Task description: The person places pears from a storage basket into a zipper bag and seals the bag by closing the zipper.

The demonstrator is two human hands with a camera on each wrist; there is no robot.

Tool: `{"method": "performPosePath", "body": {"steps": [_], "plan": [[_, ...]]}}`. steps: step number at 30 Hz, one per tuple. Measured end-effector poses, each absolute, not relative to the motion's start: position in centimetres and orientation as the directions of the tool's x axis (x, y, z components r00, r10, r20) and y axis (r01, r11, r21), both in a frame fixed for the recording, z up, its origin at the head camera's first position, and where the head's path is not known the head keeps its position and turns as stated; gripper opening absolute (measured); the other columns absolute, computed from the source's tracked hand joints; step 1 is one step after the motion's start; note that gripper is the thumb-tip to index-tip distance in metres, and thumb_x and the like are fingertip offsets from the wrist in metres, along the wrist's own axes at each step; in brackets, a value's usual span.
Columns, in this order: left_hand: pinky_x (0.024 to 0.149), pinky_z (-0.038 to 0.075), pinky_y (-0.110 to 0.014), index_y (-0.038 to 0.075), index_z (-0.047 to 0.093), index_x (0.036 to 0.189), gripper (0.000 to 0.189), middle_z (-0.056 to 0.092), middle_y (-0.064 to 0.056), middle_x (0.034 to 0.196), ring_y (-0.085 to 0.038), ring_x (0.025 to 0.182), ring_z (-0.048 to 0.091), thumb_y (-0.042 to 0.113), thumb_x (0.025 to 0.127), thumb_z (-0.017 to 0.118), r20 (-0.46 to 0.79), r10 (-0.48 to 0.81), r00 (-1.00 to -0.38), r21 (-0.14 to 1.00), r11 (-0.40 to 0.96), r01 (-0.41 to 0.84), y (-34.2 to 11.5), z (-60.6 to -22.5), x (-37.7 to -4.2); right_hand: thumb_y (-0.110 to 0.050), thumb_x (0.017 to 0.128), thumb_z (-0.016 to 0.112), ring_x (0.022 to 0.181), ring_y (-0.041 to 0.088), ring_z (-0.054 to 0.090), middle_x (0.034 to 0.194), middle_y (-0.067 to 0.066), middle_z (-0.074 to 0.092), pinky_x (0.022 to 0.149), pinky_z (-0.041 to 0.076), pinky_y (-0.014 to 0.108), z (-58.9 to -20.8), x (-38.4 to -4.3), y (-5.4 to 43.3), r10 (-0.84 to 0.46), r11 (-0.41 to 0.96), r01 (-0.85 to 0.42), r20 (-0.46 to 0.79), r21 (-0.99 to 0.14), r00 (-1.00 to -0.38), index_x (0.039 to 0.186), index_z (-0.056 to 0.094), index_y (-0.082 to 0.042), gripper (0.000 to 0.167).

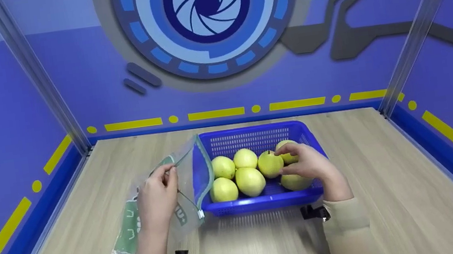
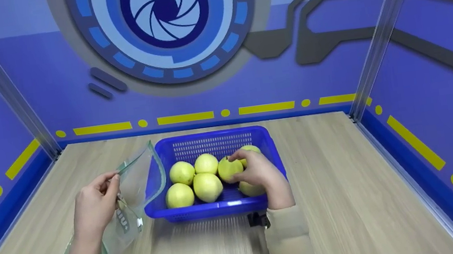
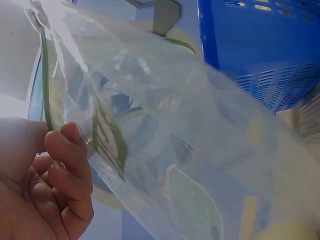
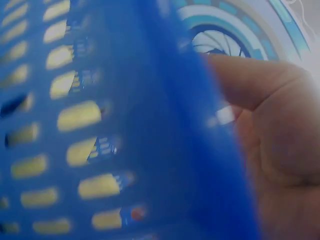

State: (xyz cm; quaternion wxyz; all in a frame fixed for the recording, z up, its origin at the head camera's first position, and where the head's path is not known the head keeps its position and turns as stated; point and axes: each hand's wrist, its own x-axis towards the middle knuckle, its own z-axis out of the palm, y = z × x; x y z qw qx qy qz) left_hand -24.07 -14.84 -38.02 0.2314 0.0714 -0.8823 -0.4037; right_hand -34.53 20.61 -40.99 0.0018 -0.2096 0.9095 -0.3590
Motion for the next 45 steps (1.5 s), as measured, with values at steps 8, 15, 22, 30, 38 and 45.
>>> {"method": "performPosePath", "body": {"steps": [8,15,22,30,38,45], "plan": [[0.053,0.035,-0.027,0.006,0.074,0.120,0.027,0.054,-0.003,0.070,-0.014,0.057,0.044,0.021,0.104,0.060,0.353,-0.311,-0.882,0.743,0.667,0.063,-14.8,-38.0,-24.1,-0.009,0.077,0.083,0.118,0.041,0.064,0.124,0.020,0.071,0.102,0.049,0.056,-41.9,-35.1,21.1,-0.324,0.755,-0.298,0.063,-0.584,-0.944,0.117,0.071,-0.002,0.042],[0.055,0.034,-0.028,0.005,0.073,0.122,0.027,0.055,-0.003,0.071,-0.015,0.060,0.045,0.020,0.103,0.060,0.346,-0.304,-0.888,0.743,0.667,0.062,-14.7,-38.0,-24.2,-0.003,0.072,0.084,0.115,0.037,0.066,0.124,0.019,0.072,0.101,0.050,0.053,-42.5,-35.3,20.9,-0.287,0.808,-0.232,-0.018,-0.541,-0.958,0.114,0.072,-0.002,0.043],[0.054,0.035,-0.027,0.005,0.073,0.121,0.027,0.056,-0.004,0.072,-0.015,0.061,0.047,0.021,0.104,0.060,0.345,-0.307,-0.887,0.746,0.664,0.061,-14.7,-38.0,-24.1,-0.003,0.068,0.083,0.099,0.027,0.063,0.116,0.012,0.073,0.096,0.051,0.051,-42.9,-35.3,20.4,-0.250,0.861,-0.172,-0.104,-0.478,-0.963,0.114,0.072,-0.008,0.048],[0.055,0.036,-0.026,0.005,0.073,0.121,0.027,0.057,-0.004,0.074,-0.015,0.062,0.047,0.021,0.103,0.061,0.340,-0.309,-0.888,0.745,0.665,0.054,-14.6,-38.0,-24.1,-0.004,0.070,0.079,0.097,0.023,0.061,0.113,0.008,0.072,0.098,0.050,0.050,-43.6,-35.1,20.2,-0.283,0.882,-0.179,-0.187,-0.437,-0.941,0.120,0.071,-0.010,0.052],[0.054,0.035,-0.027,0.005,0.074,0.119,0.026,0.057,-0.003,0.072,-0.015,0.060,0.047,0.020,0.103,0.060,0.360,-0.297,-0.884,0.730,0.679,0.069,-14.7,-38.1,-24.2,-0.005,0.069,0.078,0.094,0.023,0.061,0.110,0.006,0.072,0.095,0.051,0.049,-43.5,-35.1,20.3,-0.292,0.875,-0.192,-0.167,-0.444,-0.942,0.116,0.072,-0.012,0.049],[0.054,0.034,-0.028,0.004,0.075,0.118,0.025,0.057,-0.004,0.069,-0.014,0.056,0.044,0.019,0.102,0.061,0.393,-0.287,-0.874,0.717,0.691,0.096,-14.9,-38.3,-24.3,-0.005,0.066,0.080,0.091,0.020,0.061,0.105,0.005,0.073,0.092,0.052,0.047,-43.0,-35.0,20.4,-0.366,0.840,-0.284,-0.095,-0.462,-0.926,0.116,0.072,-0.011,0.051]]}}
